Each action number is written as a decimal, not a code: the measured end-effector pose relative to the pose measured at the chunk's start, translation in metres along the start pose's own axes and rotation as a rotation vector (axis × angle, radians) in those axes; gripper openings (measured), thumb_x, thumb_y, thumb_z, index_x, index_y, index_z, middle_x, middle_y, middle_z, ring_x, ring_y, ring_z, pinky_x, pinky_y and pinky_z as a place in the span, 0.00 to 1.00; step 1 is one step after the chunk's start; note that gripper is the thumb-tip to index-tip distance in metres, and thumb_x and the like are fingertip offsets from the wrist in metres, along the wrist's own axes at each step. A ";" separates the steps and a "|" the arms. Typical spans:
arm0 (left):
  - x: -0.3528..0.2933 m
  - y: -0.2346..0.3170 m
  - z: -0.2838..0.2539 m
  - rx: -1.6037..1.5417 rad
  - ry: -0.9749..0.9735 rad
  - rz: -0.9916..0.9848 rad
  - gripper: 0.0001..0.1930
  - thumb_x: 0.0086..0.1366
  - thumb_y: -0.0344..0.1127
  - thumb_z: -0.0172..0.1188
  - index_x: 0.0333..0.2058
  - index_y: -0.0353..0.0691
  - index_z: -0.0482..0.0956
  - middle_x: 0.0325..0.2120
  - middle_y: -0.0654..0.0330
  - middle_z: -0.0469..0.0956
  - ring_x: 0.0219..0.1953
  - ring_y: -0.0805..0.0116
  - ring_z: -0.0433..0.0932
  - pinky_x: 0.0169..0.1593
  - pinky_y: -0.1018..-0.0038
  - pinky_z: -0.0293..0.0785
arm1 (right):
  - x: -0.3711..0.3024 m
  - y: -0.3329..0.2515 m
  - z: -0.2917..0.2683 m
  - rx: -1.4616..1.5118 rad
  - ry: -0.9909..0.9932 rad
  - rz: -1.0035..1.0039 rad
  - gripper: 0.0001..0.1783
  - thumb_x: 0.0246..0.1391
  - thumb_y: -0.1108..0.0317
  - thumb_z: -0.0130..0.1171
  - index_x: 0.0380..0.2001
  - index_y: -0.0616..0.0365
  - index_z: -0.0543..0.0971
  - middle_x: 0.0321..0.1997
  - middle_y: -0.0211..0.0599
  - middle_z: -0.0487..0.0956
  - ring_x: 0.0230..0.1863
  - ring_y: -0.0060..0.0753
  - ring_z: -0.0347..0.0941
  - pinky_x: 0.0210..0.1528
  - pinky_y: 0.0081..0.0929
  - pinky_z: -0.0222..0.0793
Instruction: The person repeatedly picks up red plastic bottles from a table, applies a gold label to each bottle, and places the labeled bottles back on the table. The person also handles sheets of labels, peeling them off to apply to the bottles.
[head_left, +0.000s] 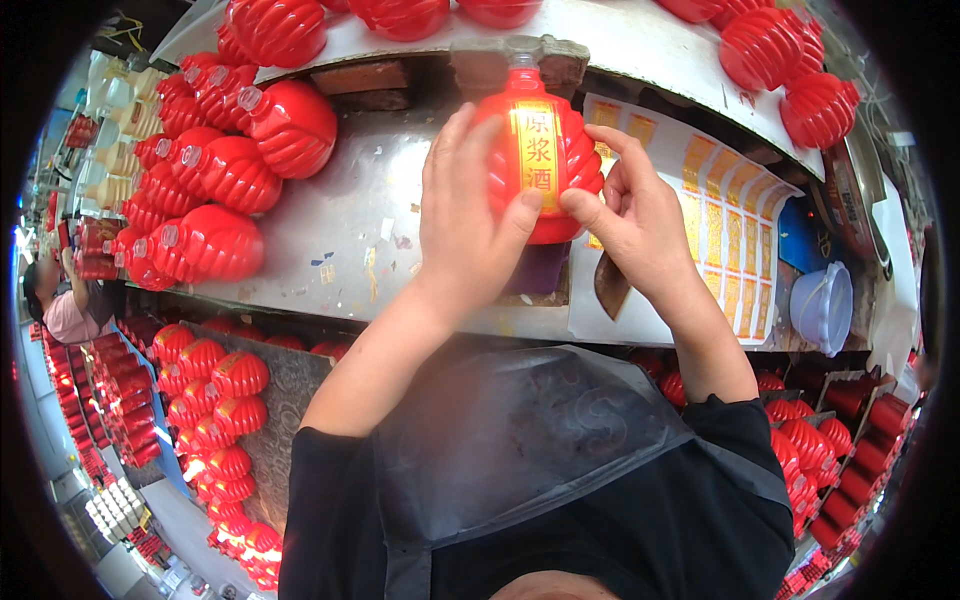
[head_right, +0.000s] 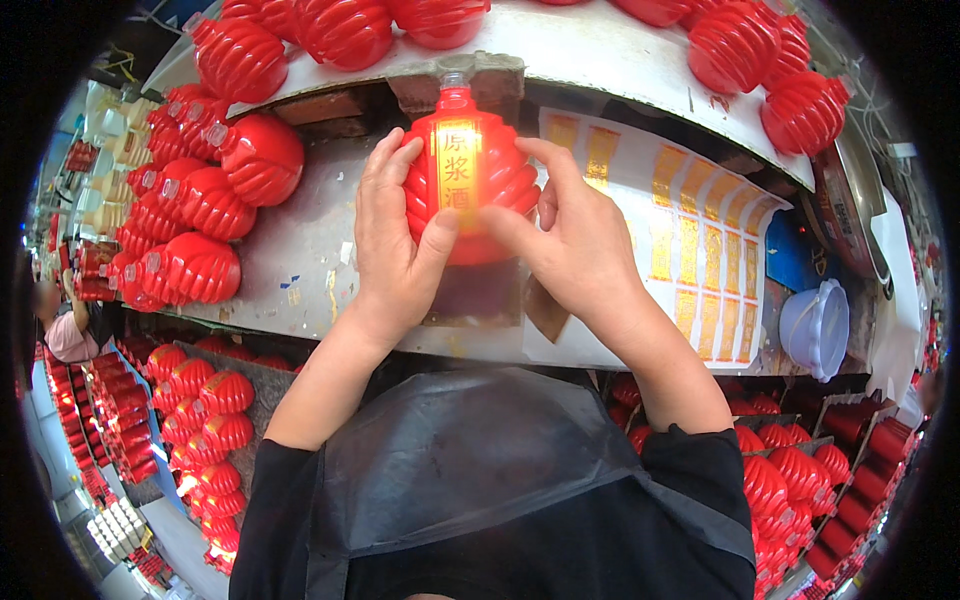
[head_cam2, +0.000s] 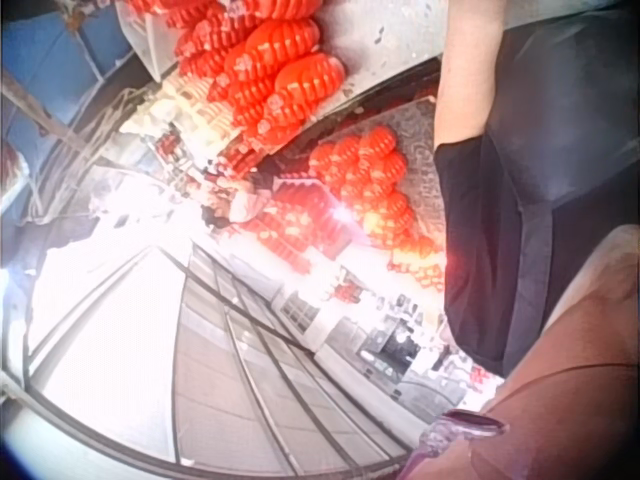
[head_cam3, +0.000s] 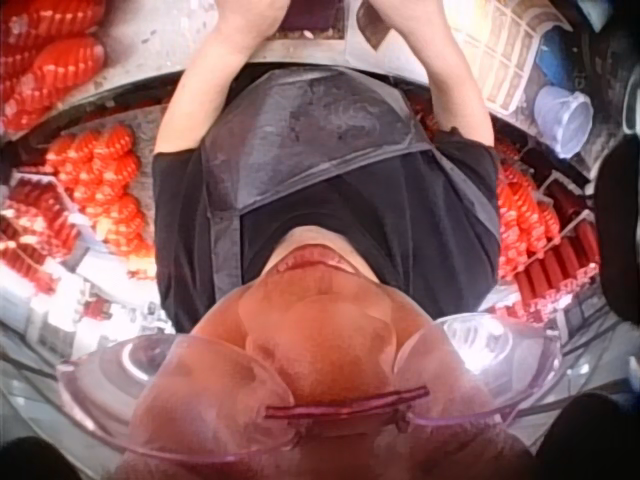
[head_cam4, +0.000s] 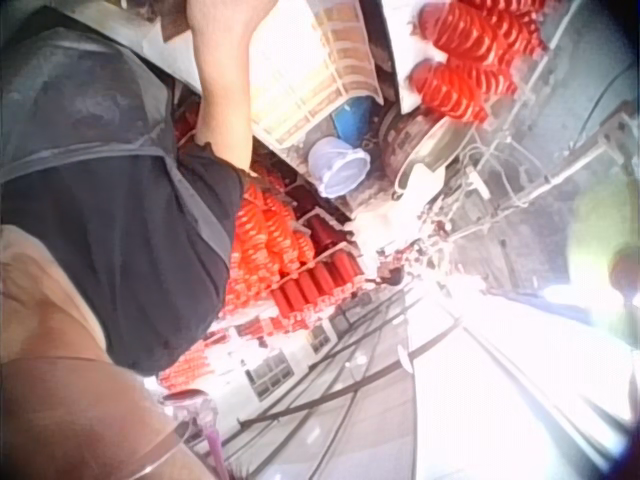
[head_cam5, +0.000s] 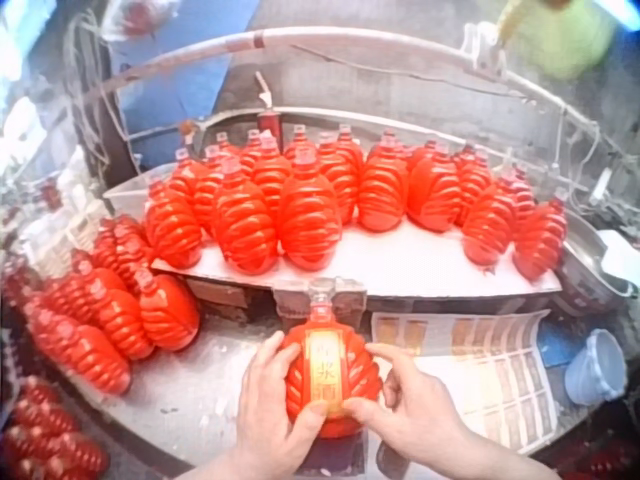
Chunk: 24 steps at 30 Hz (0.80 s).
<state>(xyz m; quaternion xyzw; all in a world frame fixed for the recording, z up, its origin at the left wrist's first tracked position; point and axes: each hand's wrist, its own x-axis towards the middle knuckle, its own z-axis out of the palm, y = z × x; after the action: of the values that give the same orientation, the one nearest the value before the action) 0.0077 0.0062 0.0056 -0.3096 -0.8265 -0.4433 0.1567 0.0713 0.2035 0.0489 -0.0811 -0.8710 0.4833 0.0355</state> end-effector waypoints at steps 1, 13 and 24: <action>0.000 0.001 0.000 0.007 -0.002 -0.006 0.34 0.71 0.49 0.58 0.67 0.32 0.63 0.68 0.37 0.60 0.69 0.37 0.61 0.71 0.48 0.56 | 0.000 -0.001 0.002 -0.043 0.021 -0.059 0.40 0.56 0.54 0.73 0.67 0.57 0.70 0.23 0.21 0.66 0.25 0.15 0.62 0.28 0.20 0.59; 0.000 0.000 0.001 -0.016 0.001 -0.020 0.34 0.69 0.48 0.60 0.67 0.33 0.65 0.68 0.38 0.60 0.69 0.38 0.60 0.71 0.49 0.56 | 0.000 0.000 0.006 -0.043 0.028 0.056 0.45 0.48 0.49 0.75 0.66 0.57 0.70 0.22 0.28 0.71 0.24 0.22 0.68 0.29 0.26 0.65; 0.003 0.001 -0.003 -0.096 -0.030 -0.085 0.46 0.58 0.56 0.72 0.68 0.36 0.63 0.69 0.41 0.60 0.70 0.40 0.60 0.71 0.49 0.55 | 0.030 -0.001 -0.032 0.850 -0.034 0.335 0.24 0.71 0.52 0.55 0.58 0.60 0.79 0.34 0.29 0.82 0.32 0.13 0.75 0.29 0.12 0.68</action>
<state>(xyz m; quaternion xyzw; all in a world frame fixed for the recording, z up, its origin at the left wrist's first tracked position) 0.0058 0.0054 0.0090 -0.2880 -0.8189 -0.4840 0.1104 0.0461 0.2349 0.0665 -0.1910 -0.5709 0.7981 -0.0271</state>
